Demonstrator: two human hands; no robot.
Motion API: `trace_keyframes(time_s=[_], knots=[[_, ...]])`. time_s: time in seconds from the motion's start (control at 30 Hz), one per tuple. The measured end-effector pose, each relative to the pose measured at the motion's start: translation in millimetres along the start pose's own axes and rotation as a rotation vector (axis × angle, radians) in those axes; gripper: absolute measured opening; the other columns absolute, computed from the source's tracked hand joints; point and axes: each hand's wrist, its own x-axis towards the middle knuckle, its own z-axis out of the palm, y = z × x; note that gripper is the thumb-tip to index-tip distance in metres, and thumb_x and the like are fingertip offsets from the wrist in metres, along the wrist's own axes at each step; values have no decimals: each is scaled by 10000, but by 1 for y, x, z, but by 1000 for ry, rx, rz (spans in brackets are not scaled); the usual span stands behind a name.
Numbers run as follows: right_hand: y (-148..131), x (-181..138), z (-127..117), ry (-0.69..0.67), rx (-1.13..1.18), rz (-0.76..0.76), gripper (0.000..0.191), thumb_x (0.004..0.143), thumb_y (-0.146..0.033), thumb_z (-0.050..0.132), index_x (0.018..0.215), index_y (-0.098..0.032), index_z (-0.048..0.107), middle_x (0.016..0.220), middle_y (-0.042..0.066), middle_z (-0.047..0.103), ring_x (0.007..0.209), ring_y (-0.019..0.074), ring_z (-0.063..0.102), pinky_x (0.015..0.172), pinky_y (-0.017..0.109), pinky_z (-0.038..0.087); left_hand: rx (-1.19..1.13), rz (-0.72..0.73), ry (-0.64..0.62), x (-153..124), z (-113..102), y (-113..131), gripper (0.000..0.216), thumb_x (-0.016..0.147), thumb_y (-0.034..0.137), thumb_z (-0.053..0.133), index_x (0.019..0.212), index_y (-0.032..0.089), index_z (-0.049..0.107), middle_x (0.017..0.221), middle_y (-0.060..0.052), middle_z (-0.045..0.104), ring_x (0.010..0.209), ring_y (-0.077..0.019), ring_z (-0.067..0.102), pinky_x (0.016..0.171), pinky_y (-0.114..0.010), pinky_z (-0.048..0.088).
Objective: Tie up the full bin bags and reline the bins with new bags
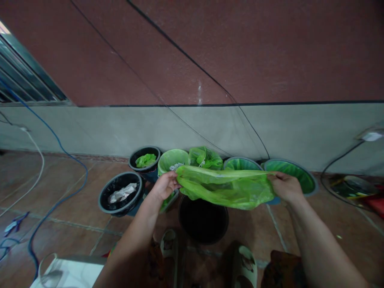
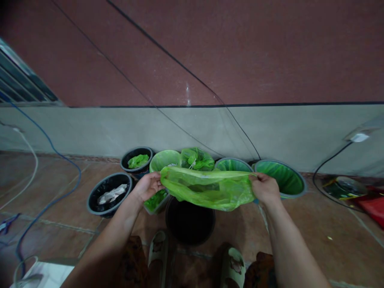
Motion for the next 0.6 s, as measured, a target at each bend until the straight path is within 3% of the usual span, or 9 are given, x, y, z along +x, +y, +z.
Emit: trace_keyframes(time_s=[0.1,0.17,0.23,0.3,0.43,0.53,0.6], knots=[[4,0,-1,-154,-374,-27,303,745,-270,616,979,-144,761,733,95,735,695,274,707,625,355,530,120,87,-23,-3,1,-5,214,590,146,732,802,127,703,723,-21,705,613,-127,635,594,-232,522],[3,-4,6,-214,-486,-129,439,717,-208,629,1132,-103,725,922,160,757,872,318,721,778,410,552,237,139,-19,-1,3,-12,230,596,194,777,814,137,729,719,-10,703,601,-120,614,572,-220,485],[-4,-14,18,-242,-415,-268,549,702,-135,595,1245,-102,667,1177,200,707,1085,326,677,952,451,513,372,232,-7,2,7,-19,188,621,228,779,789,150,746,698,4,690,591,-115,589,574,-224,459],[-17,-29,36,-310,-190,-421,583,720,-112,557,1297,-158,628,1336,159,637,1218,289,612,1056,454,457,519,384,-19,5,12,-25,107,654,201,748,753,164,757,699,8,679,627,-119,589,626,-237,467],[-49,-70,76,-544,197,-549,470,798,-282,634,1261,-204,619,1232,97,697,1129,241,656,974,416,518,794,716,-148,5,28,-37,188,745,99,632,788,199,785,838,-22,676,796,-137,631,768,-260,493],[-63,-98,99,-527,197,-564,455,761,-361,720,1179,-198,647,1119,80,727,1019,230,679,920,394,527,893,930,-166,-1,40,-48,257,792,63,586,858,216,782,890,-28,639,847,-133,629,792,-262,506],[-66,-109,109,-462,131,-575,407,749,-316,722,1130,-188,658,1062,77,730,953,225,680,878,381,529,939,1050,-143,-4,45,-54,267,811,51,578,903,218,765,907,-29,619,868,-132,629,799,-263,518]])
